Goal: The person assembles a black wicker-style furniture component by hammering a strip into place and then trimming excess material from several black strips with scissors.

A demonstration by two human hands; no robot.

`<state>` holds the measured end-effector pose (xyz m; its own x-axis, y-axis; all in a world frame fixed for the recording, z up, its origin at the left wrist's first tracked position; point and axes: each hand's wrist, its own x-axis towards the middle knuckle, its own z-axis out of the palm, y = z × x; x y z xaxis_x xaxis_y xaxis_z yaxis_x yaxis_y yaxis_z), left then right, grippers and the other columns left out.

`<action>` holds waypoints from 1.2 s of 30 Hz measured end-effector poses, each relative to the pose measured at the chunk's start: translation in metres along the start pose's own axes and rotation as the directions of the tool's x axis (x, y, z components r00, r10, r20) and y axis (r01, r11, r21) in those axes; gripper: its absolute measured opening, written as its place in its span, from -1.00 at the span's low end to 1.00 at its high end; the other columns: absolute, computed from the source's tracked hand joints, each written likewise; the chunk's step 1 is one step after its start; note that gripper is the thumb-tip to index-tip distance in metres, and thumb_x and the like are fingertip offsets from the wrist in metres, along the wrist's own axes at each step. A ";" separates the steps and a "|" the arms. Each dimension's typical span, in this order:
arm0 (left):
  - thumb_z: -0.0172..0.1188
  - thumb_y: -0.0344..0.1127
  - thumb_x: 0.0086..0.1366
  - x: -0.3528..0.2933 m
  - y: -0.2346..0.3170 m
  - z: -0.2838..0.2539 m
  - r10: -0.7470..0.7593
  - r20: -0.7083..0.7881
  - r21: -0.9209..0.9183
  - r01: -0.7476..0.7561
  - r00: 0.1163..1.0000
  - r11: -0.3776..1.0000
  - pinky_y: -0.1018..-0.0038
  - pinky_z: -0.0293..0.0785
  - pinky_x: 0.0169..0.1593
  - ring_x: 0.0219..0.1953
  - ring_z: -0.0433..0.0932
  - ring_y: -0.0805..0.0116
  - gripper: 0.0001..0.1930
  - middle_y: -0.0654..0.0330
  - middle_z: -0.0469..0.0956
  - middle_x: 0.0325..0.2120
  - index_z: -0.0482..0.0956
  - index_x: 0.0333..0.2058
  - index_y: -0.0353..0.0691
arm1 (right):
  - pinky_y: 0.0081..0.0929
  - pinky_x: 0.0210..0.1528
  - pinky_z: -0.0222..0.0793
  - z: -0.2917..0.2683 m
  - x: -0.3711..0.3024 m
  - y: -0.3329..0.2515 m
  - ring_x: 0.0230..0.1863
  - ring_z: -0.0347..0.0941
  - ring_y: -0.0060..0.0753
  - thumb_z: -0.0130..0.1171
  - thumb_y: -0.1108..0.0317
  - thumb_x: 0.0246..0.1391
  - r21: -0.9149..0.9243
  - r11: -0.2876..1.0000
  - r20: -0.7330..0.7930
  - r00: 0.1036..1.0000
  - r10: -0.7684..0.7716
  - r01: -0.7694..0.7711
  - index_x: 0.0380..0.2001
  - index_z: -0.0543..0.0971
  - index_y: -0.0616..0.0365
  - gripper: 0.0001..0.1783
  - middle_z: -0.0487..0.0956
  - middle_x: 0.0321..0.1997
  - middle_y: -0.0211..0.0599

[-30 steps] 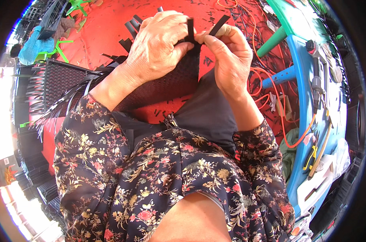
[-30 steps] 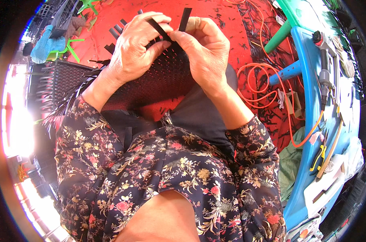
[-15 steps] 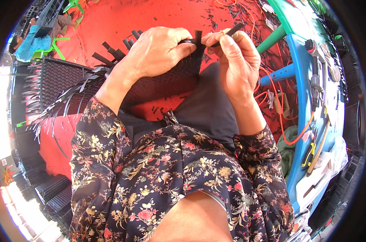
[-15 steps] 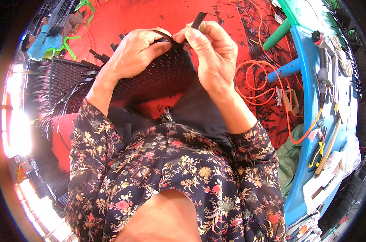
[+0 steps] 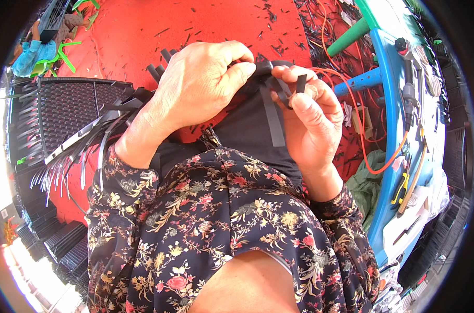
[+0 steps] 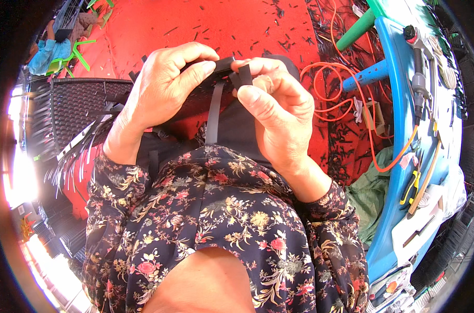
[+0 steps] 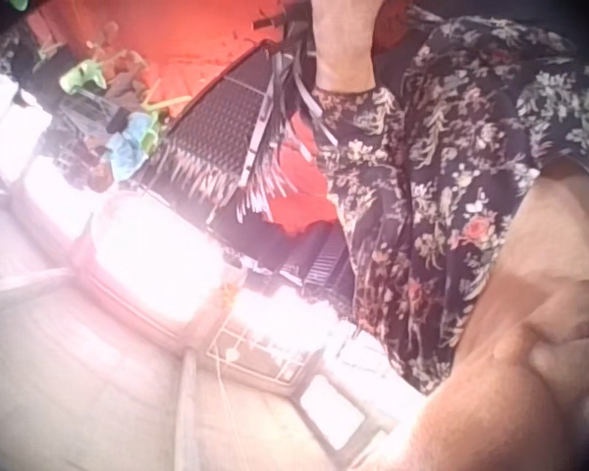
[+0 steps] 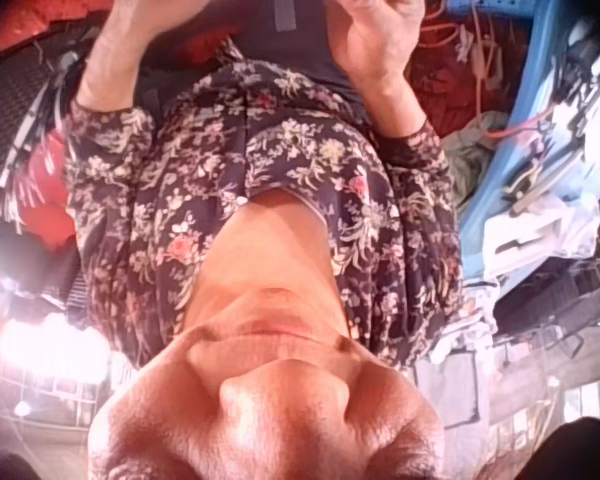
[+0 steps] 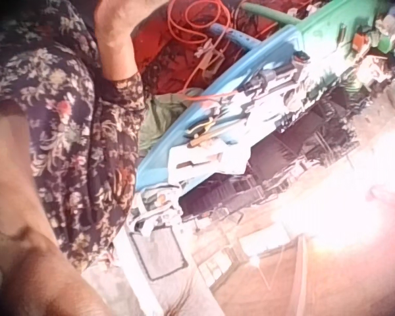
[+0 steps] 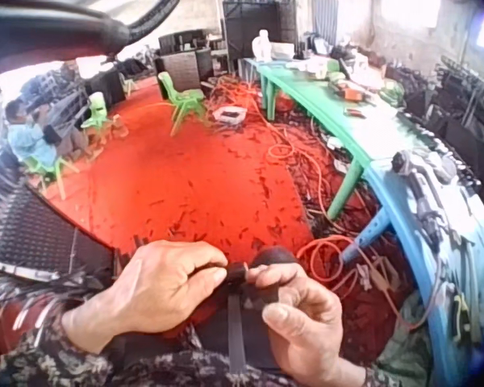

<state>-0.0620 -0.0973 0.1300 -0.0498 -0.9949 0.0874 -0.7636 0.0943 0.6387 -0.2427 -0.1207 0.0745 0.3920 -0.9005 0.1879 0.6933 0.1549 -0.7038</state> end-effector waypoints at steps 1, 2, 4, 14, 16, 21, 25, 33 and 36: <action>0.10 -0.36 0.24 -0.001 0.002 0.001 -0.011 0.000 -0.017 0.011 1.000 1.000 0.52 0.40 -0.32 -0.47 0.49 0.42 -0.86 0.14 0.53 -0.54 0.53 -0.30 -0.31 | -0.52 -0.10 0.31 0.000 -0.003 -0.001 -0.08 0.39 -0.44 0.18 0.57 0.01 0.002 1.000 -0.023 1.000 0.017 -0.017 -0.47 0.52 0.27 -0.96 0.49 -0.21 -0.32; 0.11 -0.37 0.23 -0.002 0.003 0.001 -0.022 0.000 -0.034 0.022 1.000 0.999 0.53 0.40 -0.31 -0.46 0.49 0.45 -0.87 0.15 0.53 -0.54 0.53 -0.29 -0.30 | -0.56 -0.13 0.31 0.000 -0.005 -0.002 -0.12 0.38 -0.50 0.19 0.58 0.00 0.004 0.999 -0.046 0.998 0.035 -0.035 -0.48 0.52 0.26 -0.95 0.49 -0.21 -0.34; 0.12 -0.40 0.22 -0.004 0.004 0.002 -0.010 -0.010 -0.072 0.009 1.000 0.997 0.53 0.40 -0.30 -0.45 0.49 0.48 -0.88 0.18 0.54 -0.53 0.53 -0.28 -0.29 | -0.63 -0.18 0.30 -0.001 -0.010 -0.003 -0.20 0.37 -0.60 0.21 0.61 -0.03 0.013 0.997 -0.090 0.993 0.077 -0.076 -0.49 0.52 0.25 -0.93 0.48 -0.21 -0.39; 0.15 -0.50 0.17 -0.009 0.002 0.009 0.068 -0.088 -0.094 -0.077 0.994 0.993 0.58 0.41 -0.28 -0.41 0.51 0.51 -0.88 0.22 0.55 -0.50 0.54 -0.29 -0.30 | -0.74 -0.30 0.24 -0.005 -0.017 -0.003 -0.39 0.32 -0.71 0.19 0.58 0.01 -0.022 0.941 -0.128 0.934 0.332 -0.338 -0.47 0.50 0.28 -0.94 0.46 -0.32 -0.43; 0.16 -0.50 0.15 -0.010 0.001 0.011 0.122 -0.117 -0.074 -0.131 0.986 0.989 0.58 0.41 -0.28 -0.40 0.51 0.50 -0.88 0.21 0.55 -0.49 0.54 -0.29 -0.30 | -0.73 -0.31 0.24 -0.005 -0.017 -0.003 -0.39 0.32 -0.71 0.20 0.57 0.00 -0.133 0.972 -0.100 0.978 0.181 -0.193 -0.47 0.50 0.28 -0.93 0.47 -0.32 -0.39; 0.20 -0.51 0.10 -0.012 0.004 0.012 0.161 -0.166 -0.021 -0.167 0.973 0.986 0.55 0.41 -0.30 -0.40 0.53 0.42 -0.86 0.18 0.54 -0.48 0.54 -0.31 -0.30 | -0.58 -0.28 0.35 -0.008 -0.010 -0.011 -0.31 0.42 -0.43 0.28 0.57 -0.13 -0.592 0.693 0.268 0.911 -0.313 0.412 -0.43 0.52 0.30 -0.85 0.50 -0.29 -0.15; 0.21 -0.53 0.05 -0.013 0.004 0.013 0.204 -0.167 0.055 -0.197 0.965 0.979 0.50 0.41 -0.31 -0.42 0.53 0.29 -0.84 0.14 0.52 -0.50 0.53 -0.34 -0.29 | -0.45 -0.24 0.40 -0.007 -0.007 -0.012 -0.29 0.45 -0.26 0.30 0.57 -0.21 -0.623 0.584 0.408 0.853 -0.324 0.520 -0.41 0.53 0.27 -0.79 0.51 -0.30 -0.10; 0.29 -0.54 -0.09 -0.015 0.004 0.019 0.427 -0.304 0.264 -0.356 0.851 0.896 0.38 0.38 -0.30 -0.40 0.49 0.18 -0.79 0.17 0.49 -0.45 0.54 -0.40 -0.25 | -0.42 -0.32 0.40 -0.006 -0.005 -0.016 -0.38 0.44 -0.23 0.21 0.56 -0.18 -0.631 0.542 0.498 0.825 -0.266 0.556 -0.46 0.54 0.27 -0.88 0.53 -0.38 -0.13; 0.29 -0.54 -0.12 -0.015 0.007 0.018 0.458 -0.315 0.341 -0.351 0.831 0.872 0.37 0.34 -0.32 -0.41 0.47 0.20 -0.78 0.20 0.47 -0.47 0.54 -0.41 -0.23 | -0.45 -0.35 0.40 -0.005 -0.007 -0.017 -0.39 0.45 -0.26 0.21 0.58 -0.21 -0.651 0.553 0.499 0.842 -0.205 0.520 -0.46 0.54 0.28 -0.86 0.53 -0.38 -0.12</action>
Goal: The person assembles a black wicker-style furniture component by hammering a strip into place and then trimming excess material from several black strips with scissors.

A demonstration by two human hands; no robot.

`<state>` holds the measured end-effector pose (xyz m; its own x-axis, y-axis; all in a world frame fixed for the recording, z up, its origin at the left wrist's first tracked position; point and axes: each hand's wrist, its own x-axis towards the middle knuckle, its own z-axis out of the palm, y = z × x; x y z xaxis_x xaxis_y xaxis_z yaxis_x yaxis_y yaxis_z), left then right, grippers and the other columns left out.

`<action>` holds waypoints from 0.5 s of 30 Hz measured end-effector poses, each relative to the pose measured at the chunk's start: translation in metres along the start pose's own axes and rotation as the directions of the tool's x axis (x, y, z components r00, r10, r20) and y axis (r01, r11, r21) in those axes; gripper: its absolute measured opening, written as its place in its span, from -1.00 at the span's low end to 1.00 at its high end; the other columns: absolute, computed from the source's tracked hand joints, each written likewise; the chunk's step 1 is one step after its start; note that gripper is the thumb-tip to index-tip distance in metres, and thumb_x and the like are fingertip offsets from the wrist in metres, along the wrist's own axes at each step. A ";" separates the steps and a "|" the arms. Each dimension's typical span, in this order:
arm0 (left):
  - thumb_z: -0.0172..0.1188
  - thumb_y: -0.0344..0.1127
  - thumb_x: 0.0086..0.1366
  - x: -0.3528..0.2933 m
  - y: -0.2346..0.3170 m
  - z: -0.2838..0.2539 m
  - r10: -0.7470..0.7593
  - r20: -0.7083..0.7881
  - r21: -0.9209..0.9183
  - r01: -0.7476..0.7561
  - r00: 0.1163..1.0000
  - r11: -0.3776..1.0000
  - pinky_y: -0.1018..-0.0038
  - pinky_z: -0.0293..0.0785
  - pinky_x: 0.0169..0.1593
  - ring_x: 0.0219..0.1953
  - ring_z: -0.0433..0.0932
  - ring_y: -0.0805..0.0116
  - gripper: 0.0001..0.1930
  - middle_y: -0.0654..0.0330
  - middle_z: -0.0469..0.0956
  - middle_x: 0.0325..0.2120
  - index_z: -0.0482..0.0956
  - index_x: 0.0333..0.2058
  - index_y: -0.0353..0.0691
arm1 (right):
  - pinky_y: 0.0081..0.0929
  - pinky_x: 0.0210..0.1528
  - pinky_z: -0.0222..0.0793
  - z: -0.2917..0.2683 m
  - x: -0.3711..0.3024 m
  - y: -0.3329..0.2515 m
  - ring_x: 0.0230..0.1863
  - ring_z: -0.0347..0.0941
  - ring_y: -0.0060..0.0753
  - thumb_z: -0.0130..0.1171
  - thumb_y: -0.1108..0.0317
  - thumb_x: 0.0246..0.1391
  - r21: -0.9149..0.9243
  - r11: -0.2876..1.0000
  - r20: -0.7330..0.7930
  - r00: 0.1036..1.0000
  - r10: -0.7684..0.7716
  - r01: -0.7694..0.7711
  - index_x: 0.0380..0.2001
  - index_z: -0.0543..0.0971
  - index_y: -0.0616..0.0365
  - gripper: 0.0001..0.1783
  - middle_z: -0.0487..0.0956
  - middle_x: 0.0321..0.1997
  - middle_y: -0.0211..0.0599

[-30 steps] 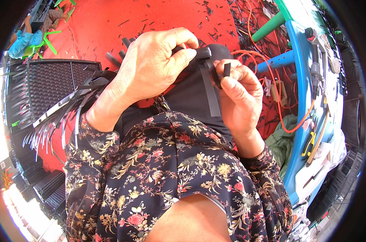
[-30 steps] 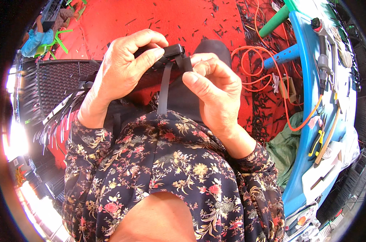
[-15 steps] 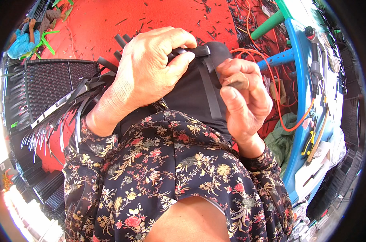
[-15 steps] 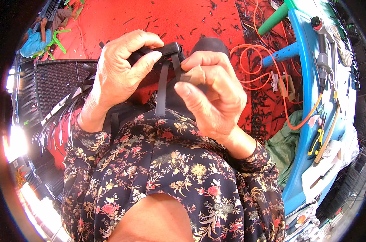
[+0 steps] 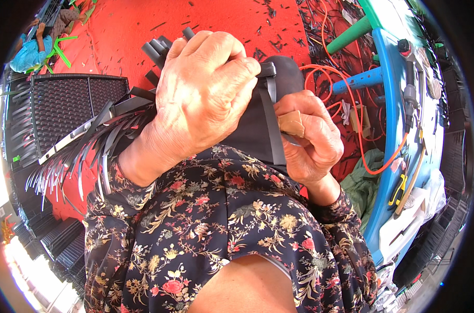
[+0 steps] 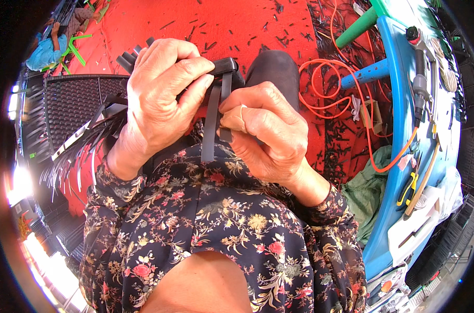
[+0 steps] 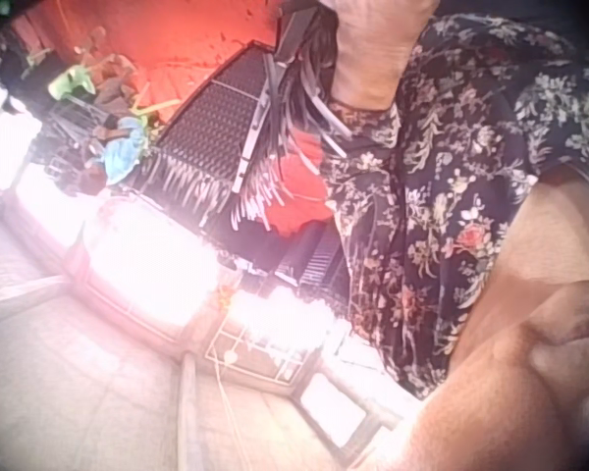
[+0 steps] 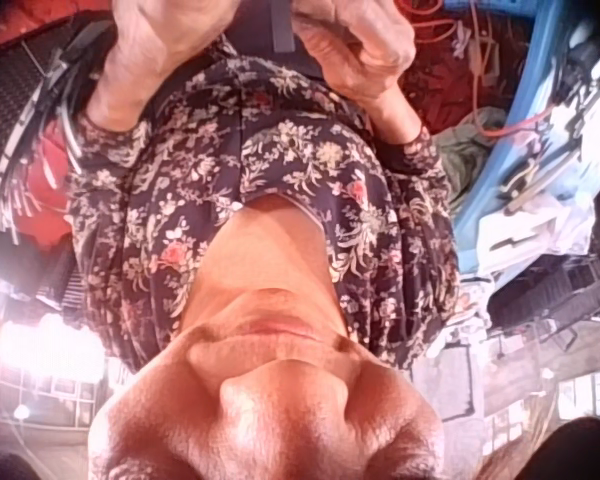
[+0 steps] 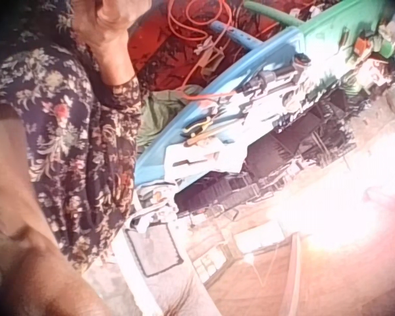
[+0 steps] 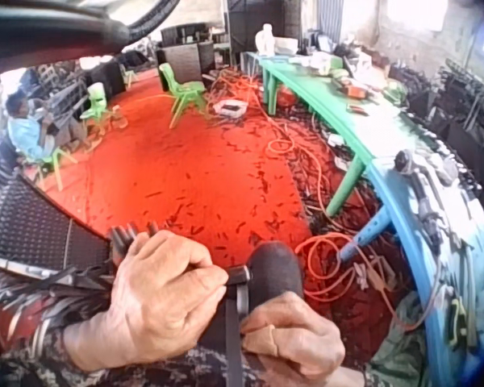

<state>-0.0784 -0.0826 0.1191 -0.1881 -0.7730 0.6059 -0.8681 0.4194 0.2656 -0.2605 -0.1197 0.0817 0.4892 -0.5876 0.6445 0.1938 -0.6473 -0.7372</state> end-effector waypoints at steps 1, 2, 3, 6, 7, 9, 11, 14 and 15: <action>0.30 -0.54 -0.13 0.001 0.001 0.000 0.004 0.000 0.022 -0.004 1.000 1.000 0.36 0.32 -0.33 -0.42 0.46 0.21 -0.78 0.21 0.46 -0.47 0.54 -0.42 -0.23 | -0.46 -0.36 0.40 0.001 0.000 0.000 -0.40 0.45 -0.26 0.22 0.58 -0.21 0.016 1.000 -0.006 1.000 0.011 -0.011 -0.46 0.53 0.27 -0.86 0.53 -0.38 -0.12; 0.30 -0.54 -0.14 0.001 0.001 0.001 0.003 -0.002 0.030 -0.003 1.000 1.000 0.36 0.31 -0.32 -0.42 0.45 0.21 -0.77 0.21 0.45 -0.47 0.54 -0.43 -0.22 | -0.47 -0.37 0.40 0.002 -0.001 0.001 -0.40 0.45 -0.27 0.23 0.58 -0.21 0.031 0.999 -0.011 1.000 0.022 -0.022 -0.47 0.53 0.27 -0.86 0.53 -0.39 -0.12; 0.30 -0.53 -0.15 0.002 0.002 0.001 0.001 -0.004 0.040 -0.001 1.000 0.999 0.36 0.30 -0.32 -0.42 0.45 0.22 -0.77 0.22 0.45 -0.47 0.54 -0.43 -0.22 | -0.48 -0.38 0.39 0.002 0.000 0.000 -0.41 0.46 -0.28 0.23 0.58 -0.21 0.048 0.998 -0.016 0.999 0.033 -0.032 -0.47 0.53 0.27 -0.86 0.53 -0.39 -0.11; 0.29 -0.53 -0.17 0.004 0.003 -0.001 -0.009 0.012 0.057 0.008 1.000 0.998 0.36 0.28 -0.30 -0.40 0.45 0.22 -0.77 0.22 0.44 -0.47 0.53 -0.45 -0.21 | -0.49 -0.39 0.39 0.002 0.002 -0.001 -0.42 0.46 -0.29 0.27 0.57 -0.22 0.128 0.990 -0.029 0.997 0.069 -0.065 -0.49 0.52 0.26 -0.85 0.54 -0.39 -0.11; 0.29 -0.53 -0.18 0.004 0.003 -0.002 -0.013 0.021 0.059 0.012 1.000 0.998 0.36 0.27 -0.29 -0.40 0.45 0.22 -0.77 0.22 0.44 -0.46 0.52 -0.45 -0.21 | -0.49 -0.39 0.39 0.002 0.002 -0.001 -0.42 0.47 -0.29 0.27 0.56 -0.21 0.140 0.988 -0.023 0.997 0.076 -0.072 -0.49 0.52 0.26 -0.85 0.54 -0.40 -0.11; 0.28 -0.53 -0.18 0.005 0.004 -0.002 -0.022 0.029 0.049 0.020 0.999 0.999 0.35 0.27 -0.27 -0.38 0.45 0.22 -0.77 0.22 0.44 -0.46 0.51 -0.45 -0.21 | -0.50 -0.38 0.39 0.001 0.003 -0.001 -0.42 0.47 -0.29 0.28 0.55 -0.20 0.167 0.982 -0.011 0.996 0.088 -0.085 -0.50 0.52 0.26 -0.85 0.54 -0.40 -0.11; 0.28 -0.53 -0.18 0.005 0.004 -0.003 -0.035 0.042 0.034 0.034 0.998 0.999 0.34 0.27 -0.25 -0.37 0.45 0.21 -0.77 0.21 0.44 -0.45 0.51 -0.45 -0.22 | -0.50 -0.38 0.39 0.001 0.002 -0.002 -0.41 0.47 -0.29 0.29 0.54 -0.20 0.194 0.975 0.008 0.994 0.108 -0.107 -0.50 0.51 0.26 -0.85 0.54 -0.41 -0.11; 0.27 -0.53 -0.18 0.006 0.005 -0.002 -0.046 0.066 0.004 0.046 0.997 0.999 0.33 0.27 -0.23 -0.36 0.45 0.21 -0.77 0.20 0.44 -0.44 0.49 -0.45 -0.22 | -0.50 -0.37 0.39 0.002 0.002 0.002 -0.40 0.47 -0.29 0.29 0.53 -0.19 0.213 0.972 0.022 0.995 0.100 -0.102 -0.51 0.50 0.27 -0.85 0.54 -0.41 -0.11; 0.27 -0.53 -0.18 0.005 0.005 -0.002 -0.047 0.069 0.001 0.047 0.997 0.999 0.33 0.27 -0.23 -0.36 0.45 0.21 -0.77 0.20 0.44 -0.44 0.49 -0.45 -0.22 | -0.50 -0.36 0.39 0.002 0.002 0.002 -0.40 0.47 -0.28 0.29 0.53 -0.19 0.216 0.972 0.027 0.996 0.090 -0.094 -0.51 0.50 0.27 -0.85 0.54 -0.41 -0.11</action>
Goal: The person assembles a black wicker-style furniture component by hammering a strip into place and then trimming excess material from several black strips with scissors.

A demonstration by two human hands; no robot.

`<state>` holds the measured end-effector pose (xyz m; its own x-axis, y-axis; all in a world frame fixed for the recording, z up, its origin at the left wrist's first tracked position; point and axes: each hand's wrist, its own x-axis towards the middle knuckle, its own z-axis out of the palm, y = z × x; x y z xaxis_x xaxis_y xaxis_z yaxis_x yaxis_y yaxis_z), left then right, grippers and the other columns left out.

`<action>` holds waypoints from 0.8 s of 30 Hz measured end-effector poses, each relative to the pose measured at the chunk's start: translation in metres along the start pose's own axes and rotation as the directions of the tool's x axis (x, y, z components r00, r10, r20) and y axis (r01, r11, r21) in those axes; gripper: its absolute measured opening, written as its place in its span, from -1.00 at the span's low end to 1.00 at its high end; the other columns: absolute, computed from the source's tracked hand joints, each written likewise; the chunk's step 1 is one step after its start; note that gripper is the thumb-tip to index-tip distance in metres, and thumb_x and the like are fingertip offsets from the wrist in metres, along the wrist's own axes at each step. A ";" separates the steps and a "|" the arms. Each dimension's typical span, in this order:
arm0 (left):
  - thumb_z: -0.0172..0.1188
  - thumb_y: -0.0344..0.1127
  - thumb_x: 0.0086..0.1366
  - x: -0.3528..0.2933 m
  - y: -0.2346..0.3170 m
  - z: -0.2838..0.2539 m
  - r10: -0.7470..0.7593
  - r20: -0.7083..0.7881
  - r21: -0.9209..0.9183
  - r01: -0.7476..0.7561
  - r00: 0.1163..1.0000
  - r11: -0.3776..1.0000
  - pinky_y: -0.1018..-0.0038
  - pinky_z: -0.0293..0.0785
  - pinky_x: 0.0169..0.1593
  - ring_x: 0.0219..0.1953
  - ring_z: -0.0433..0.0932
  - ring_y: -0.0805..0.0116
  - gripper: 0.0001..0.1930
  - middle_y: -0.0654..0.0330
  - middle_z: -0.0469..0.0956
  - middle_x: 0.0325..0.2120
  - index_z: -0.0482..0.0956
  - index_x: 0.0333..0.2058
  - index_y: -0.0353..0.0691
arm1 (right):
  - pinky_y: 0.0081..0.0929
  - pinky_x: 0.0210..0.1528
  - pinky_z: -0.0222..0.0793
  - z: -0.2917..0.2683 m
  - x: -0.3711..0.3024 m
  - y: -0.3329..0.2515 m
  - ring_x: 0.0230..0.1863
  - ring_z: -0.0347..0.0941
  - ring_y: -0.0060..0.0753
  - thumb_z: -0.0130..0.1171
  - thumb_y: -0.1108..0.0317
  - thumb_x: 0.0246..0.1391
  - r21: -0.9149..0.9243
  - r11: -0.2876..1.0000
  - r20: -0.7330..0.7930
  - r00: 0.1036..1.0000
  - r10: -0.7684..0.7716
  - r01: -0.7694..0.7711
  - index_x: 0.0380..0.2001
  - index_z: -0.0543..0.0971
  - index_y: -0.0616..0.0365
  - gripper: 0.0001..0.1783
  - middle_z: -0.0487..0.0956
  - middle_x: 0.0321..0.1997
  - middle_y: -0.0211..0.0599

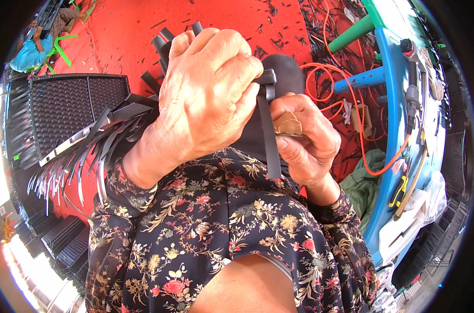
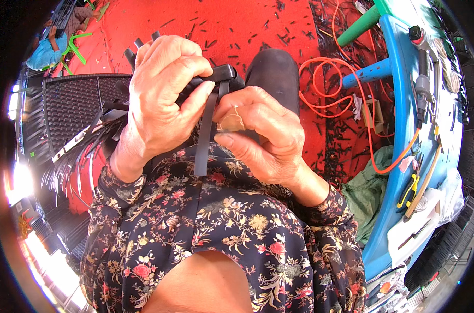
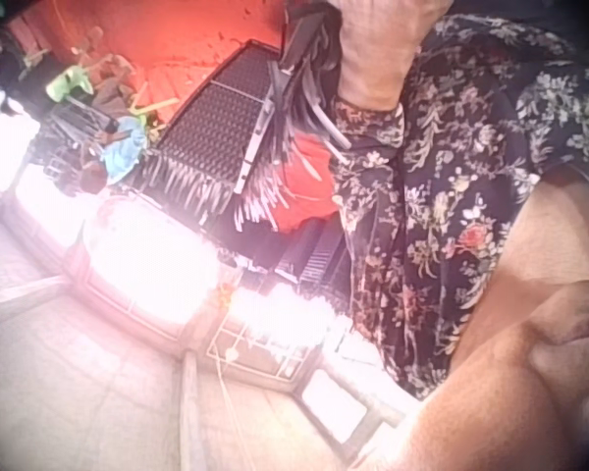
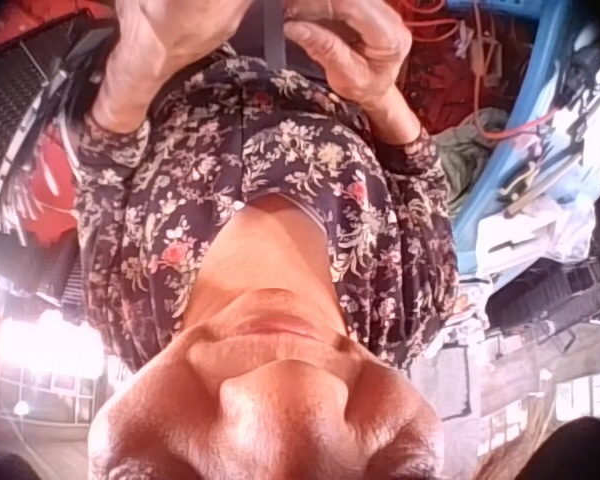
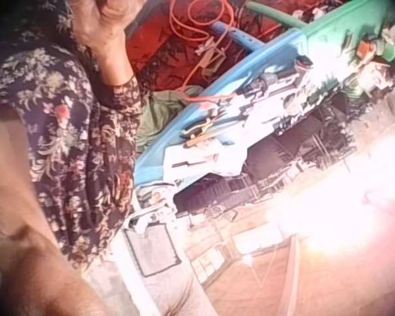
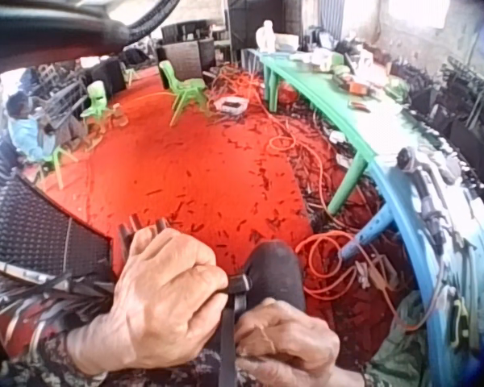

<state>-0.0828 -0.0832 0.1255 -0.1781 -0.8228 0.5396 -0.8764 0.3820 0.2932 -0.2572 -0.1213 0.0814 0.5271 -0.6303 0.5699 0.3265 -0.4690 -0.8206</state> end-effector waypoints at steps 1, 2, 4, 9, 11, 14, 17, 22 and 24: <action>0.26 -0.53 -0.18 -0.001 0.001 0.000 -0.001 0.003 -0.004 0.001 1.000 1.000 0.33 0.27 -0.22 -0.36 0.45 0.20 -0.77 0.20 0.44 -0.44 0.48 -0.45 -0.22 | -0.49 -0.36 0.39 0.001 0.000 -0.001 -0.40 0.47 -0.28 0.29 0.53 -0.19 0.006 1.000 0.000 1.000 0.011 -0.011 -0.51 0.50 0.27 -0.85 0.54 -0.41 -0.11; 0.26 -0.53 -0.18 -0.001 0.001 -0.001 0.000 0.001 0.001 0.000 1.000 1.000 0.32 0.27 -0.22 -0.36 0.45 0.20 -0.76 0.20 0.44 -0.44 0.47 -0.46 -0.22 | -0.49 -0.36 0.39 0.001 -0.001 -0.001 -0.40 0.47 -0.28 0.29 0.53 -0.18 0.011 1.000 -0.001 1.000 0.021 -0.021 -0.51 0.50 0.28 -0.85 0.54 -0.41 -0.12; 0.26 -0.53 -0.19 -0.002 0.002 0.000 0.005 -0.003 0.006 -0.005 1.000 1.000 0.32 0.27 -0.22 -0.36 0.45 0.19 -0.76 0.19 0.44 -0.45 0.46 -0.46 -0.22 | -0.49 -0.36 0.39 0.001 -0.002 -0.002 -0.40 0.47 -0.28 0.29 0.53 -0.18 0.036 0.998 -0.003 0.999 0.049 -0.049 -0.52 0.50 0.28 -0.85 0.54 -0.41 -0.12; 0.26 -0.53 -0.20 0.000 0.004 -0.003 0.014 0.020 0.012 -0.014 1.000 1.000 0.31 0.29 -0.22 -0.35 0.46 0.17 -0.74 0.17 0.43 -0.45 0.44 -0.46 -0.22 | -0.51 -0.38 0.38 -0.001 -0.003 -0.002 -0.40 0.47 -0.29 0.28 0.49 -0.15 0.042 0.998 0.041 0.998 0.046 -0.047 -0.51 0.50 0.29 -0.85 0.53 -0.42 -0.14; 0.25 -0.54 -0.21 0.000 0.005 -0.003 0.012 0.031 0.006 -0.012 0.999 1.000 0.31 0.32 -0.24 -0.36 0.45 0.16 -0.74 0.16 0.42 -0.45 0.44 -0.46 -0.23 | -0.49 -0.34 0.38 -0.004 -0.002 0.000 -0.38 0.47 -0.28 0.23 0.50 -0.16 0.062 0.998 0.073 0.997 0.021 -0.025 -0.49 0.50 0.31 -0.86 0.52 -0.41 -0.10; 0.23 -0.62 -0.24 0.000 0.002 -0.001 0.017 0.018 -0.058 -0.016 1.000 0.998 0.34 0.39 -0.35 -0.41 0.45 0.13 -0.72 0.13 0.41 -0.47 0.42 -0.46 -0.27 | -0.43 -0.26 0.37 -0.007 -0.004 0.000 -0.33 0.46 -0.30 0.14 0.52 -0.21 0.302 0.949 0.035 0.996 0.082 -0.089 -0.44 0.50 0.35 -0.83 0.50 -0.36 -0.05; 0.22 -0.64 -0.24 -0.005 0.000 0.000 0.030 0.005 -0.066 -0.029 1.000 0.997 0.35 0.39 -0.38 -0.43 0.45 0.14 -0.72 0.12 0.41 -0.47 0.43 -0.46 -0.28 | -0.43 -0.15 0.35 -0.016 -0.002 0.006 -0.21 0.42 -0.33 0.05 0.61 -0.20 0.538 0.832 -0.021 0.984 0.179 -0.140 -0.32 0.49 0.40 -0.73 0.45 -0.21 -0.03; 0.22 -0.64 -0.23 0.003 0.005 -0.003 0.039 0.012 -0.075 -0.038 0.999 0.996 0.36 0.38 -0.38 -0.44 0.44 0.15 -0.73 0.11 0.41 -0.47 0.44 -0.46 -0.28 | -0.66 -0.31 0.37 -0.005 0.004 0.020 -0.30 0.41 -0.54 0.25 0.67 -0.15 0.031 0.991 -0.160 0.979 0.130 -0.126 -0.29 0.55 0.32 -0.73 0.49 -0.26 -0.23; 0.22 -0.64 -0.23 0.004 0.005 -0.003 0.037 0.023 -0.080 -0.035 0.999 0.996 0.37 0.37 -0.38 -0.44 0.43 0.15 -0.73 0.11 0.41 -0.47 0.44 -0.46 -0.28 | -0.68 -0.34 0.36 -0.002 0.004 0.025 -0.34 0.40 -0.56 0.29 0.64 -0.16 0.037 0.995 -0.184 0.978 0.100 -0.095 -0.29 0.56 0.30 -0.73 0.48 -0.25 -0.24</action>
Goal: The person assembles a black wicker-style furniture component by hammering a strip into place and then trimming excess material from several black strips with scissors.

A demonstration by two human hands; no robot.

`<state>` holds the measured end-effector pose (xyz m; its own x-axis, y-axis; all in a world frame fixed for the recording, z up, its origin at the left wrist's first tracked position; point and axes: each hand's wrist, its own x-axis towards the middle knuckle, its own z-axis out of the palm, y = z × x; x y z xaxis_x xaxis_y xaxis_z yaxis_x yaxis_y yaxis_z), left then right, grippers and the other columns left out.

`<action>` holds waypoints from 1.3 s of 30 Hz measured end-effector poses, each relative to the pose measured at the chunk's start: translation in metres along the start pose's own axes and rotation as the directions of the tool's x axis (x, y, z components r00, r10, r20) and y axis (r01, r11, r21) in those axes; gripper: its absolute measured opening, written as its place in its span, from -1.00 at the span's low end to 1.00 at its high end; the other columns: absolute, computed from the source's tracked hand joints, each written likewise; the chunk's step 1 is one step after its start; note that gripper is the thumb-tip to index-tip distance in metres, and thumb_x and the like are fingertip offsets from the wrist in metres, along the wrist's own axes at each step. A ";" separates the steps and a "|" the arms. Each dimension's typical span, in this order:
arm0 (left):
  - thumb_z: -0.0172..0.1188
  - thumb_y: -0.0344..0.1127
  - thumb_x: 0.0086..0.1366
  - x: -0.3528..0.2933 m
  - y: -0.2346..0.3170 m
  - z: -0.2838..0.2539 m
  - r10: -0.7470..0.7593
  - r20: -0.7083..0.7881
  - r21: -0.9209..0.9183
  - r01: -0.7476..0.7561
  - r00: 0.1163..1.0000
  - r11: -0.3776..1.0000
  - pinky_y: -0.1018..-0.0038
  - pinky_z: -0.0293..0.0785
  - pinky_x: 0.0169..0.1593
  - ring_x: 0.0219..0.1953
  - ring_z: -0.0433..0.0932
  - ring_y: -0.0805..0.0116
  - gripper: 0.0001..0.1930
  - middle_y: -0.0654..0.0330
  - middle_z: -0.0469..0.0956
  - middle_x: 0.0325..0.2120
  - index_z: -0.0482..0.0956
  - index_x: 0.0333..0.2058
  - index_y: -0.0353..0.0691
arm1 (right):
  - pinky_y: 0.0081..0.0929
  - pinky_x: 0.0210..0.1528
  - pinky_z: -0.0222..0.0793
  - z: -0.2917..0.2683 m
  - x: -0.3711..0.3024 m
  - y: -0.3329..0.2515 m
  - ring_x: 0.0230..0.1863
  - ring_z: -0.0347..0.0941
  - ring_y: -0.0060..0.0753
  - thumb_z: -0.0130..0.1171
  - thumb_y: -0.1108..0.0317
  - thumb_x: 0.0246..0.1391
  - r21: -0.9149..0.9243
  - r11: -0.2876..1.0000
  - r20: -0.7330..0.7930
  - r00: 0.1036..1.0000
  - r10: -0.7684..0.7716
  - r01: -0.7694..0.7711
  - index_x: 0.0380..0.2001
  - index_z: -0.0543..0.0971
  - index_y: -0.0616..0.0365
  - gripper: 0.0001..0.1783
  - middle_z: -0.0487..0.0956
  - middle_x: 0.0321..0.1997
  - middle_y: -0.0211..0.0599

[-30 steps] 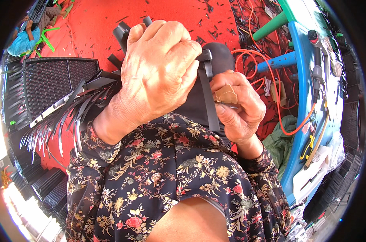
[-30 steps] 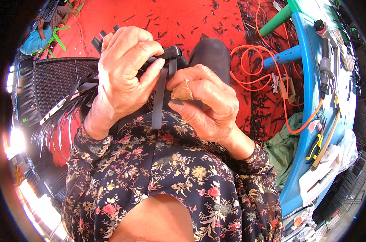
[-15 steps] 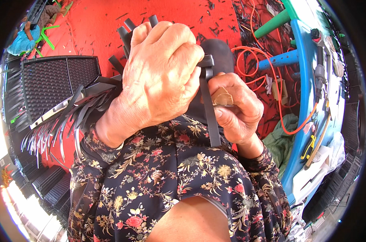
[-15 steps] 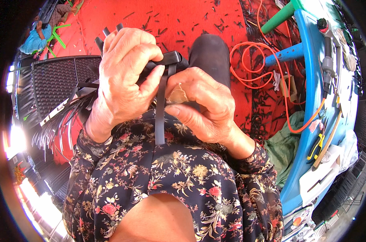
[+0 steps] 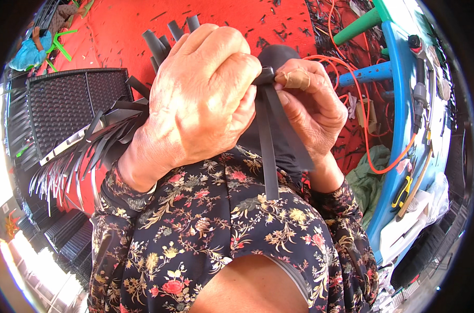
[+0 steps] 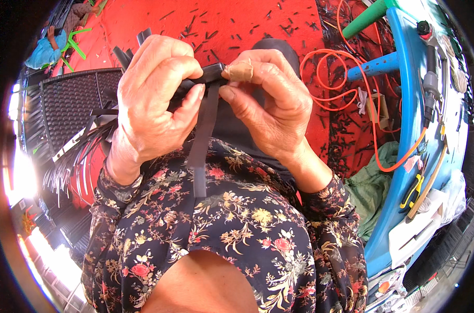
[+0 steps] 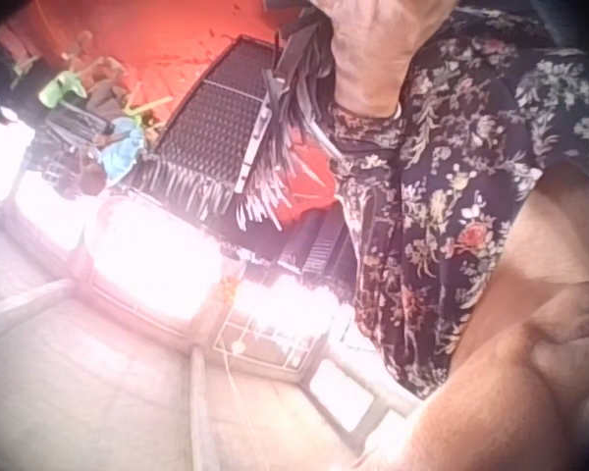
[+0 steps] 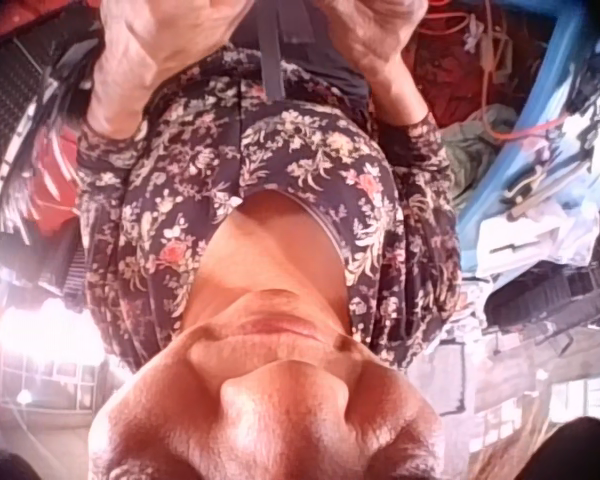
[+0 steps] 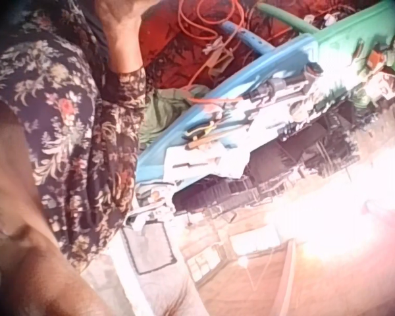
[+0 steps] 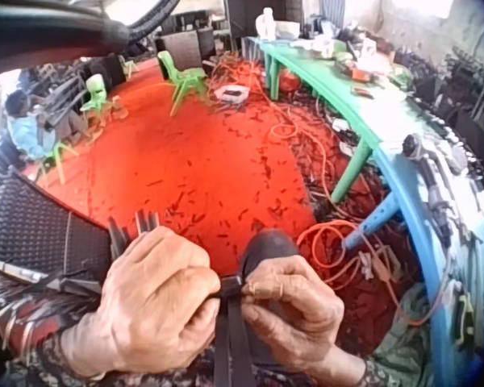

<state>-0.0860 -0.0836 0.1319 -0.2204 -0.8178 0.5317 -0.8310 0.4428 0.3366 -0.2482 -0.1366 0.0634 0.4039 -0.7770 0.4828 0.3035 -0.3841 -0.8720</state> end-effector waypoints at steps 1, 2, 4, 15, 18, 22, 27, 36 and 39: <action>0.22 -0.64 -0.22 0.000 -0.001 0.000 0.004 0.005 -0.001 -0.004 1.000 1.000 0.37 0.37 -0.39 -0.44 0.43 0.16 -0.73 0.11 0.40 -0.47 0.44 -0.46 -0.28 | -0.69 -0.35 0.36 0.001 0.001 0.003 -0.35 0.40 -0.57 0.30 0.64 -0.16 0.025 1.000 -0.013 1.000 -0.008 0.009 -0.30 0.56 0.30 -0.73 0.48 -0.25 -0.25; 0.22 -0.63 -0.22 0.000 -0.001 -0.001 0.007 0.009 -0.002 -0.007 1.000 1.000 0.38 0.37 -0.39 -0.44 0.43 0.16 -0.73 0.11 0.40 -0.47 0.44 -0.46 -0.29 | -0.70 -0.36 0.36 0.002 0.001 0.005 -0.37 0.40 -0.58 0.30 0.64 -0.16 0.050 0.999 -0.027 1.000 -0.017 0.018 -0.30 0.56 0.30 -0.73 0.48 -0.25 -0.25; 0.22 -0.62 -0.21 0.000 -0.002 -0.002 0.010 0.025 0.009 -0.010 1.000 1.000 0.38 0.36 -0.39 -0.45 0.42 0.16 -0.74 0.11 0.40 -0.47 0.44 -0.45 -0.29 | -0.70 -0.37 0.35 0.004 0.002 0.006 -0.38 0.39 -0.59 0.30 0.64 -0.17 0.076 0.997 -0.030 1.000 -0.002 0.005 -0.31 0.56 0.30 -0.74 0.47 -0.25 -0.26; 0.23 -0.57 -0.21 -0.001 0.001 -0.005 0.044 0.047 -0.014 -0.044 0.998 0.999 0.37 0.33 -0.40 -0.48 0.40 0.15 -0.76 0.07 0.40 -0.49 0.44 -0.47 -0.33 | -0.69 -0.39 0.24 -0.003 0.010 0.010 -0.40 0.29 -0.63 0.31 0.63 -0.26 0.246 0.968 0.110 0.994 0.020 -0.046 -0.36 0.51 0.27 -0.71 0.44 -0.28 -0.27; 0.22 -0.58 -0.23 -0.001 0.000 -0.004 0.062 0.052 -0.032 -0.060 0.997 0.998 0.37 0.33 -0.39 -0.47 0.41 0.15 -0.75 0.07 0.40 -0.49 0.43 -0.47 -0.33 | -0.64 -0.33 0.24 -0.003 0.008 0.008 -0.38 0.29 -0.55 0.31 0.63 -0.27 0.237 0.971 0.094 0.995 0.022 -0.044 -0.36 0.51 0.28 -0.70 0.44 -0.31 -0.26; 0.22 -0.60 -0.25 -0.001 -0.001 -0.004 0.098 0.056 -0.031 -0.096 0.994 0.995 0.38 0.33 -0.39 -0.47 0.41 0.15 -0.74 0.07 0.40 -0.48 0.43 -0.47 -0.34 | -0.56 -0.27 0.25 -0.004 0.003 0.014 -0.34 0.30 -0.44 0.30 0.64 -0.30 0.176 0.983 0.074 0.994 -0.075 0.061 -0.36 0.51 0.30 -0.68 0.45 -0.34 -0.24; 0.22 -0.63 -0.25 0.001 -0.002 -0.002 0.076 0.032 -0.061 -0.074 0.997 0.995 0.40 0.33 -0.39 -0.47 0.41 0.16 -0.73 0.06 0.40 -0.48 0.44 -0.47 -0.33 | -0.53 -0.20 0.29 0.005 -0.009 0.019 -0.27 0.34 -0.44 0.27 0.69 -0.23 0.313 0.949 -0.025 0.999 -0.021 0.028 -0.33 0.51 0.33 -0.71 0.42 -0.24 -0.21; 0.24 -0.62 -0.20 0.002 0.000 -0.003 0.046 0.048 -0.074 -0.042 0.998 0.996 0.42 0.33 -0.39 -0.47 0.41 0.19 -0.75 0.06 0.41 -0.48 0.45 -0.45 -0.33 | -0.64 -0.21 0.29 0.005 -0.011 0.018 -0.27 0.33 -0.60 0.20 0.66 -0.08 0.450 0.883 -0.028 0.986 0.164 -0.134 -0.22 0.48 0.34 -0.72 0.42 -0.19 -0.28; 0.25 -0.61 -0.18 0.003 0.003 -0.005 0.030 0.060 -0.057 -0.027 0.998 0.998 0.44 0.33 -0.41 -0.47 0.41 0.21 -0.75 0.06 0.42 -0.48 0.46 -0.44 -0.34 | -0.71 -0.26 0.27 0.001 -0.004 0.016 -0.33 0.32 -0.68 0.18 0.57 -0.01 0.424 0.862 0.060 0.958 0.280 -0.279 -0.19 0.51 0.31 -0.75 0.46 -0.21 -0.37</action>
<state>-0.0864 -0.0829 0.1378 -0.2756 -0.8246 0.4941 -0.7942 0.4849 0.3661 -0.2441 -0.1391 0.0473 0.5234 -0.8224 0.2229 0.5149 0.0968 -0.8518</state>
